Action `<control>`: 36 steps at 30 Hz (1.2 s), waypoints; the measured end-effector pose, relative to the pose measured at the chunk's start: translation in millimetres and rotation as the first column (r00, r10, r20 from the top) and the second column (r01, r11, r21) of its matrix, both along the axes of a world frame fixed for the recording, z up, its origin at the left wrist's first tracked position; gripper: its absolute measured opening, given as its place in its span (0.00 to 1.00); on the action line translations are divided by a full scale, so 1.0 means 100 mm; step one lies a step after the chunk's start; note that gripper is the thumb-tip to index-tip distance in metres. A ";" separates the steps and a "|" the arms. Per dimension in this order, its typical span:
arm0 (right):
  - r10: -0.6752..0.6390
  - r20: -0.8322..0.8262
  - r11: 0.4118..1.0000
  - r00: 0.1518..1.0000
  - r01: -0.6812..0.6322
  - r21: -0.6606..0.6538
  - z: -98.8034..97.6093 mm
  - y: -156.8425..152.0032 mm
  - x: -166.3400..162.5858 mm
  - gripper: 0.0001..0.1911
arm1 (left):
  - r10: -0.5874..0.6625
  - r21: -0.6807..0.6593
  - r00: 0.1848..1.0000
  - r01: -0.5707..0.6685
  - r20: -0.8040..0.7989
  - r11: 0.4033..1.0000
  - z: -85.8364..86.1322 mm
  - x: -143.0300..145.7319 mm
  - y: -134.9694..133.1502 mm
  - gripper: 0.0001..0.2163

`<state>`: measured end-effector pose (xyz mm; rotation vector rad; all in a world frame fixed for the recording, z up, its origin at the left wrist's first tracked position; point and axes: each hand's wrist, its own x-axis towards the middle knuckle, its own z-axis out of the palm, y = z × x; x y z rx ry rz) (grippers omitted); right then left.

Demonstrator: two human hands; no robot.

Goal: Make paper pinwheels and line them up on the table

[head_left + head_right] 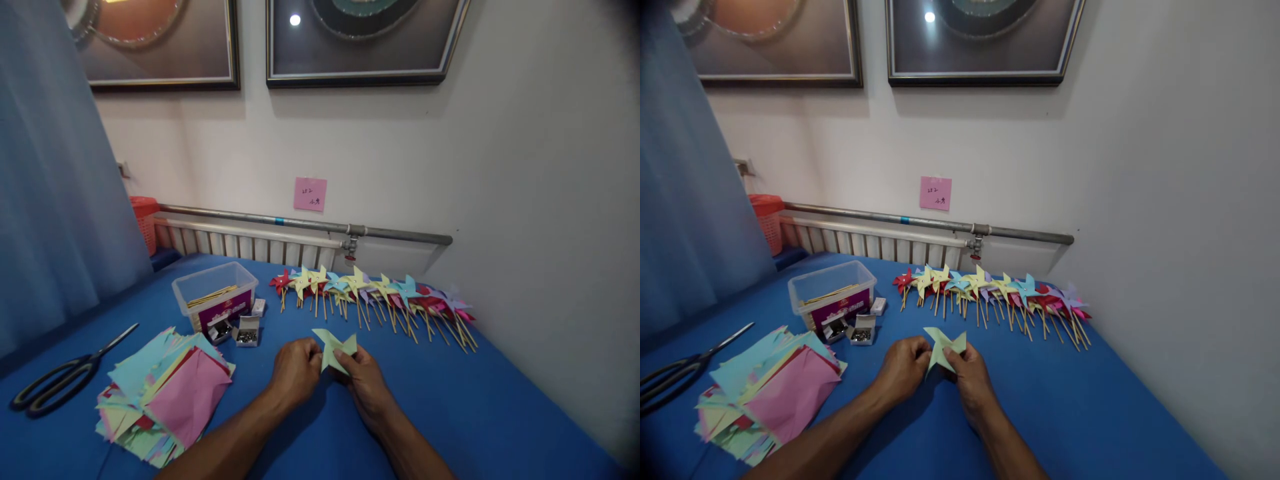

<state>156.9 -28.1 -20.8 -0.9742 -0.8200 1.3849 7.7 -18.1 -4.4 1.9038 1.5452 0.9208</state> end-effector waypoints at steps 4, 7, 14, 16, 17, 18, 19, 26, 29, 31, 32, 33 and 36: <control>-0.009 0.010 1.000 1.000 0.008 0.006 -0.01 0.00 0.00 0.22 | -0.006 0.004 1.000 0.006 0.000 1.000 0.00 0.00 -0.01 0.08; -0.011 0.011 1.000 1.000 0.010 0.013 -0.02 0.01 0.00 0.23 | -0.010 -0.011 1.000 0.010 0.004 1.000 0.01 0.00 -0.02 0.08; 0.006 0.002 1.000 1.000 -0.006 0.010 -0.02 0.02 0.00 0.23 | -0.008 -0.011 1.000 0.008 -0.007 1.000 0.01 0.00 -0.01 0.08; 0.004 0.010 1.000 1.000 -0.004 0.013 -0.02 0.02 0.00 0.23 | -0.007 -0.011 1.000 0.007 -0.006 1.000 0.00 0.00 0.00 0.08; 0.002 0.016 1.000 1.000 -0.003 0.015 -0.03 0.02 0.00 0.22 | -0.007 -0.013 1.000 0.007 -0.005 1.000 0.00 0.00 0.00 0.08; 0.000 0.020 1.000 1.000 0.000 0.016 -0.03 0.02 0.01 0.22 | -0.008 -0.015 1.000 0.008 -0.002 1.000 0.00 0.00 0.00 0.08; -0.001 0.023 1.000 1.000 0.000 0.017 -0.04 0.03 0.01 0.22 | -0.008 -0.015 1.000 0.008 0.000 1.000 -0.01 0.00 0.00 0.07; -0.010 0.026 0.999 1.000 0.009 0.036 -0.12 0.06 0.01 0.22 | -0.001 -0.021 1.000 0.001 0.004 1.000 -0.01 0.01 -0.02 0.07; -0.018 0.030 0.999 0.999 0.017 0.037 -0.14 0.07 0.02 0.23 | -0.009 -0.027 1.000 0.009 0.001 1.000 0.00 0.01 -0.02 0.07; -0.021 0.029 0.999 0.999 0.020 0.042 -0.15 0.07 0.02 0.23 | -0.013 -0.030 1.000 0.013 -0.004 0.999 0.00 0.01 -0.02 0.07; -0.022 0.027 0.999 0.999 0.020 0.044 -0.15 0.07 0.02 0.22 | -0.014 -0.030 1.000 0.014 -0.006 0.999 0.00 0.01 -0.02 0.07; -0.021 0.026 0.999 0.999 0.020 0.047 -0.14 0.07 0.02 0.22 | -0.014 -0.031 1.000 0.014 -0.006 0.999 -0.01 0.00 -0.02 0.07; -0.023 0.024 0.998 0.999 0.021 0.057 -0.14 0.06 0.01 0.21 | -0.014 -0.030 1.000 0.014 -0.009 0.999 -0.01 0.00 -0.02 0.08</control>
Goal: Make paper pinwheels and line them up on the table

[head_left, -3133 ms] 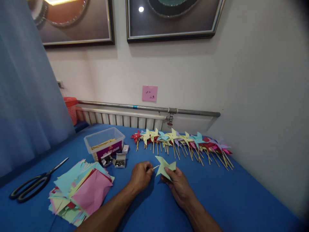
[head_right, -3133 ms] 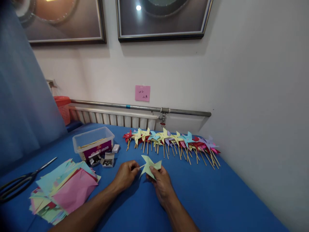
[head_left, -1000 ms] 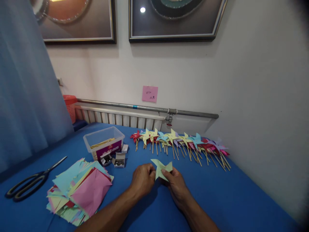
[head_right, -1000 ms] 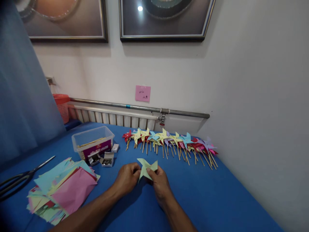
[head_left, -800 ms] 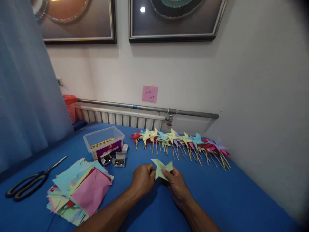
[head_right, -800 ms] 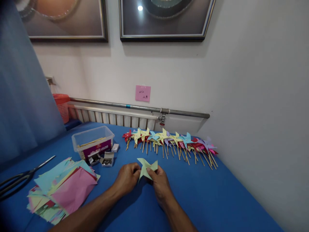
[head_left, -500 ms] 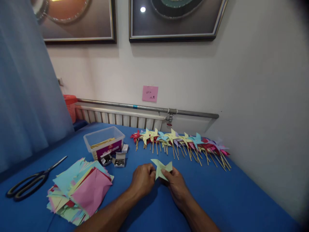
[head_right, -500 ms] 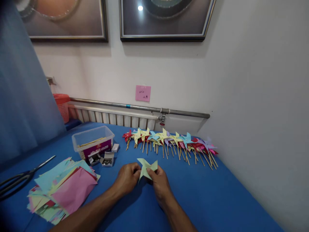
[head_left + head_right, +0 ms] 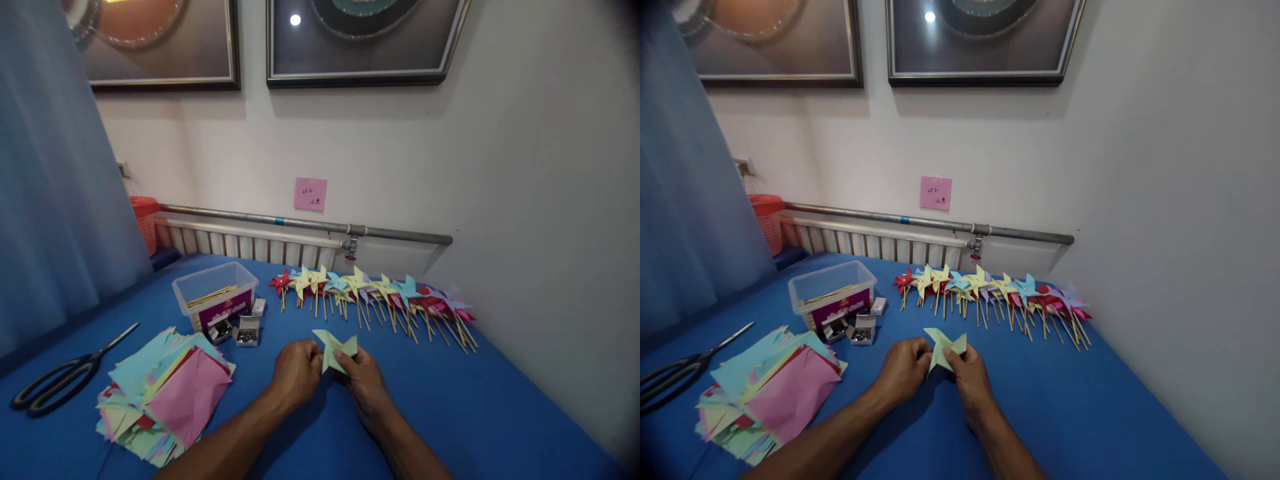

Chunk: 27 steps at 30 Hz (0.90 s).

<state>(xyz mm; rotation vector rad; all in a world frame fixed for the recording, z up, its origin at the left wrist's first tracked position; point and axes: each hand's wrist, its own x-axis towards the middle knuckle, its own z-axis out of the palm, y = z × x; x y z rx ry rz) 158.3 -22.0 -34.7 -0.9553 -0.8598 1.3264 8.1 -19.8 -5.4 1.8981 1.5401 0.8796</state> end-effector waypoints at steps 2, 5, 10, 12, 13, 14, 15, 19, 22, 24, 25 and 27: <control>0.000 0.001 1.000 1.000 0.000 -0.001 0.00 0.00 0.00 0.20 | -0.006 -0.002 1.000 0.006 -0.009 1.000 0.00 0.00 0.00 0.07; -0.011 0.008 1.000 1.000 0.011 -0.008 0.00 0.00 -0.01 0.21 | -0.006 0.005 1.000 0.006 -0.025 1.000 -0.01 0.01 0.00 0.07; -0.013 0.011 1.000 1.000 0.013 -0.002 -0.01 0.01 -0.01 0.22 | 0.007 0.039 0.999 -0.005 -0.039 0.999 -0.02 0.02 -0.02 0.07; -0.016 0.019 1.000 1.000 0.016 0.002 -0.01 0.01 -0.01 0.22 | 0.015 0.049 0.999 -0.013 -0.042 0.999 -0.03 0.03 -0.03 0.07; -0.013 0.020 1.000 1.000 0.013 0.003 -0.02 0.02 -0.01 0.21 | 0.018 0.048 0.999 -0.016 -0.044 0.999 -0.02 0.03 -0.03 0.07; -0.009 0.021 1.000 1.000 0.008 0.004 -0.02 0.02 -0.01 0.21 | 0.020 0.043 0.999 -0.018 -0.046 0.999 -0.02 0.03 -0.03 0.07; -0.005 0.022 1.000 1.000 0.005 0.005 -0.03 0.03 -0.01 0.21 | 0.023 0.037 0.999 -0.021 -0.049 0.999 -0.02 0.03 -0.03 0.07; -0.015 0.044 1.000 0.999 0.014 0.014 -0.04 0.04 0.00 0.21 | 0.029 0.034 0.998 -0.027 -0.062 0.999 0.00 0.04 -0.03 0.07; -0.028 0.061 1.000 0.998 0.027 0.015 -0.06 0.04 0.00 0.21 | 0.019 0.038 0.997 -0.016 -0.071 0.999 0.00 0.04 -0.03 0.07; -0.026 0.061 1.000 0.998 0.025 0.015 -0.07 0.05 0.00 0.21 | 0.016 0.040 0.998 -0.014 -0.068 0.999 0.00 0.04 -0.04 0.06; -0.025 0.058 1.000 0.998 0.024 0.016 -0.07 0.05 0.00 0.21 | 0.019 0.041 0.998 -0.016 -0.065 0.999 0.00 0.04 -0.04 0.06; -0.027 0.052 0.999 0.998 0.026 0.019 -0.08 0.05 0.00 0.21 | 0.021 0.036 0.998 -0.019 -0.055 0.999 0.01 0.04 -0.05 0.06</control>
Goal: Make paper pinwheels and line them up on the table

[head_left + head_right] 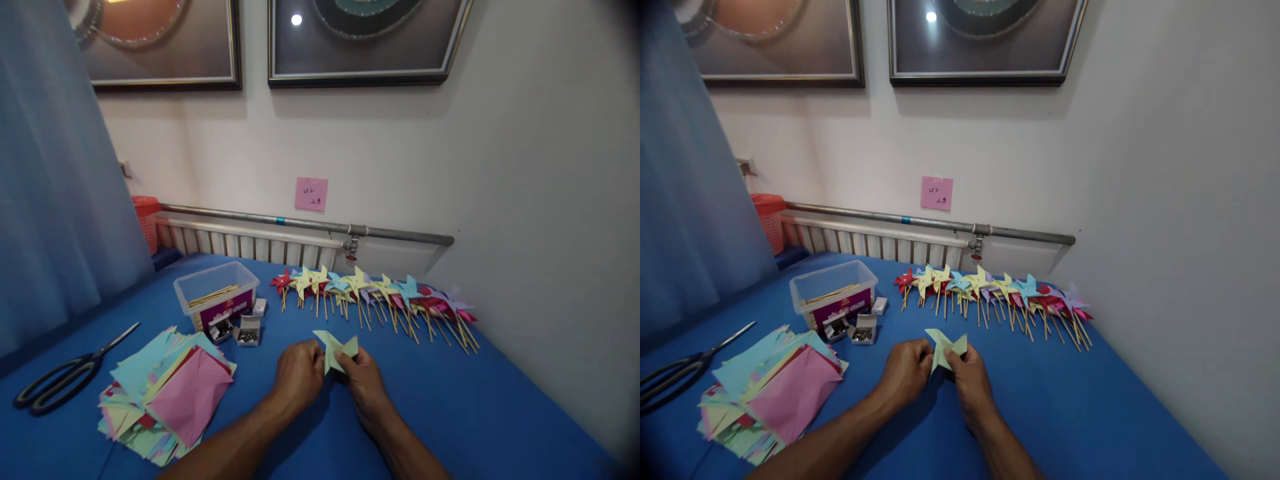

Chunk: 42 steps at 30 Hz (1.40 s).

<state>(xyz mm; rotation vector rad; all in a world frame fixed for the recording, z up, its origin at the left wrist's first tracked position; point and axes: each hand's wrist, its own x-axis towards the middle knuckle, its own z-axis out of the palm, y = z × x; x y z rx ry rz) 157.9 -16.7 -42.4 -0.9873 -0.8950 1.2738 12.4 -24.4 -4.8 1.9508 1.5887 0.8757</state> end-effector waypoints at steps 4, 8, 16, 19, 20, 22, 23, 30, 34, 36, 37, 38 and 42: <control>-0.011 -0.012 1.000 1.000 0.012 0.007 0.02 -0.01 -0.01 0.23 | -0.002 -0.004 1.000 0.002 0.014 1.000 0.02 0.00 -0.01 0.06; -0.006 -0.038 1.000 0.999 0.005 -0.020 0.08 -0.04 -0.02 0.22 | -0.003 -0.003 0.999 0.003 0.038 1.000 0.02 0.00 -0.01 0.06; 0.000 -0.050 1.000 0.999 -0.001 -0.019 0.11 -0.05 -0.03 0.21 | 0.003 -0.029 0.999 -0.003 0.033 1.000 0.03 0.01 0.00 0.06; -0.004 -0.041 1.000 0.999 0.003 -0.024 0.11 -0.05 -0.03 0.21 | 0.001 -0.022 0.999 0.000 0.035 1.000 0.03 0.01 -0.01 0.07; -0.005 -0.040 1.000 0.999 0.004 -0.025 0.11 -0.05 -0.03 0.21 | -0.001 -0.017 0.999 0.002 0.037 1.000 0.03 0.01 -0.01 0.07; -0.006 -0.043 1.000 0.999 0.005 -0.027 0.11 -0.05 -0.03 0.21 | -0.001 -0.008 0.999 0.001 0.037 1.000 0.02 0.01 0.00 0.07; -0.004 -0.044 1.000 0.999 0.003 -0.029 0.11 -0.05 -0.02 0.21 | 0.000 -0.008 0.999 0.001 0.037 1.000 0.02 0.01 0.00 0.07; -0.002 -0.046 1.000 0.999 0.001 -0.028 0.10 -0.05 -0.03 0.21 | -0.001 0.007 0.999 0.000 0.052 1.000 -0.01 0.00 -0.01 0.07; 0.001 -0.036 1.000 0.999 -0.002 -0.028 0.09 -0.04 -0.02 0.22 | -0.007 0.014 0.999 0.006 0.052 1.000 -0.01 0.01 0.00 0.07; 0.002 -0.032 0.999 0.999 -0.003 -0.038 0.08 -0.04 -0.02 0.22 | -0.011 0.011 0.999 0.011 0.049 1.000 -0.02 0.01 0.00 0.07; 0.003 -0.034 0.999 0.999 -0.004 -0.036 0.08 -0.04 -0.02 0.22 | -0.011 0.010 0.999 0.010 0.046 1.000 -0.02 0.01 0.01 0.07; 0.005 -0.038 1.000 0.999 -0.006 -0.030 0.07 -0.03 -0.02 0.22 | -0.009 0.009 0.999 0.009 0.042 1.000 -0.02 0.01 0.01 0.06; 0.005 -0.043 1.000 0.999 -0.006 -0.014 0.07 -0.03 -0.02 0.23 | -0.014 0.022 0.999 0.013 0.052 1.000 -0.04 0.00 0.01 0.07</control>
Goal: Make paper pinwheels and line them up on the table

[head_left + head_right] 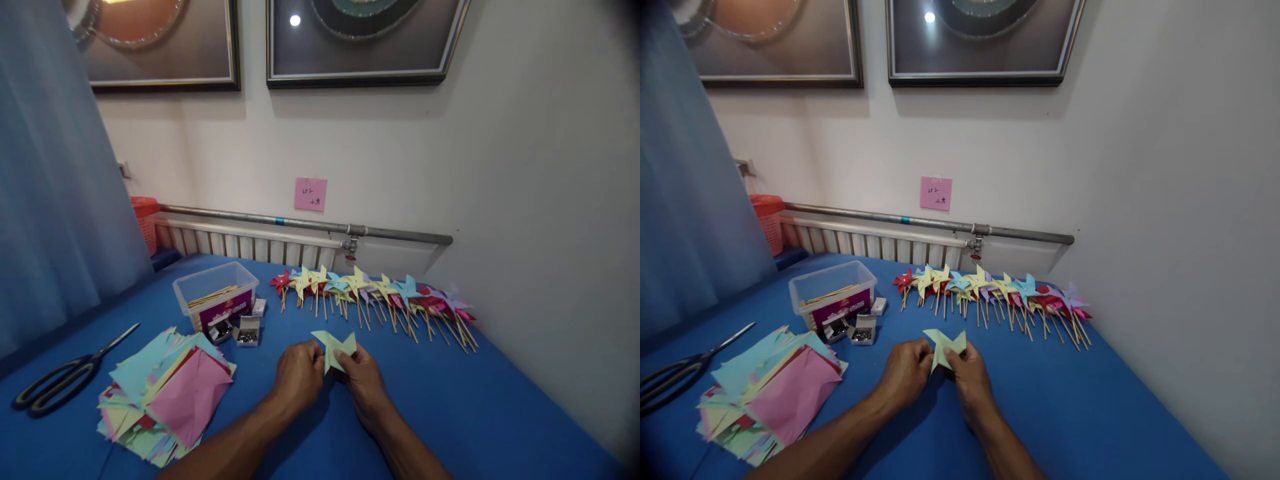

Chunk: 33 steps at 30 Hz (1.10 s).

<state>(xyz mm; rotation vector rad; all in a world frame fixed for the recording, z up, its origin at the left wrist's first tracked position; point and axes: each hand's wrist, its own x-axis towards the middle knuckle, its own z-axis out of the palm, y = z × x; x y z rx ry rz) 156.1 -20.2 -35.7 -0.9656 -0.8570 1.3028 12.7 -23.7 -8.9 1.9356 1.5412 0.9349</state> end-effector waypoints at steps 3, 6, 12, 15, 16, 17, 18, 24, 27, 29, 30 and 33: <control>-0.007 0.010 1.000 1.000 0.007 -0.006 0.00 0.01 0.00 0.24 | 0.001 0.004 1.000 -0.001 0.018 1.000 -0.01 0.00 0.00 0.07; -0.006 0.013 1.000 1.000 0.006 -0.006 0.01 0.01 0.00 0.23 | 0.010 -0.002 1.000 -0.010 0.022 1.000 -0.01 0.01 0.01 0.07; -0.009 0.030 1.000 1.000 0.009 -0.016 0.03 -0.01 0.00 0.21 | -0.001 0.007 1.000 0.001 0.026 1.000 -0.02 0.01 0.01 0.07; -0.006 0.026 1.000 1.000 0.007 -0.016 0.01 0.00 0.00 0.22 | -0.005 0.016 1.000 0.004 0.028 1.000 -0.02 0.01 0.01 0.07; -0.004 0.025 1.000 1.000 0.004 -0.014 0.00 0.00 0.00 0.22 | -0.004 0.017 1.000 0.004 0.029 1.000 -0.01 0.01 0.01 0.07; 0.001 0.024 1.000 1.000 -0.001 -0.010 -0.01 0.01 0.00 0.22 | -0.005 0.017 1.000 0.004 0.029 1.000 -0.01 0.01 0.00 0.07; 0.005 0.022 1.000 1.000 -0.005 -0.005 -0.02 0.01 0.00 0.22 | -0.006 0.017 1.000 0.005 0.030 1.000 0.00 0.01 0.00 0.07; -0.002 0.032 1.000 0.999 0.002 0.000 -0.04 0.03 0.01 0.23 | 0.004 0.018 1.000 -0.004 0.025 1.000 0.01 0.01 0.00 0.07; -0.006 0.030 1.000 1.000 0.006 0.010 -0.05 0.04 0.01 0.23 | 0.003 0.005 1.000 -0.003 0.024 1.000 0.02 0.01 0.00 0.07; -0.009 0.031 1.000 0.999 0.009 0.020 -0.06 0.04 0.01 0.23 | 0.004 -0.001 1.000 -0.004 0.026 1.000 0.03 0.01 -0.01 0.07; -0.009 0.034 1.000 0.999 0.008 0.022 -0.06 0.04 0.01 0.23 | 0.002 -0.005 1.000 -0.002 0.026 1.000 0.03 0.01 -0.02 0.07; -0.004 0.039 1.000 0.999 0.004 0.021 -0.04 0.03 0.00 0.23 | -0.001 -0.006 1.000 0.001 0.022 1.000 0.04 0.01 -0.02 0.07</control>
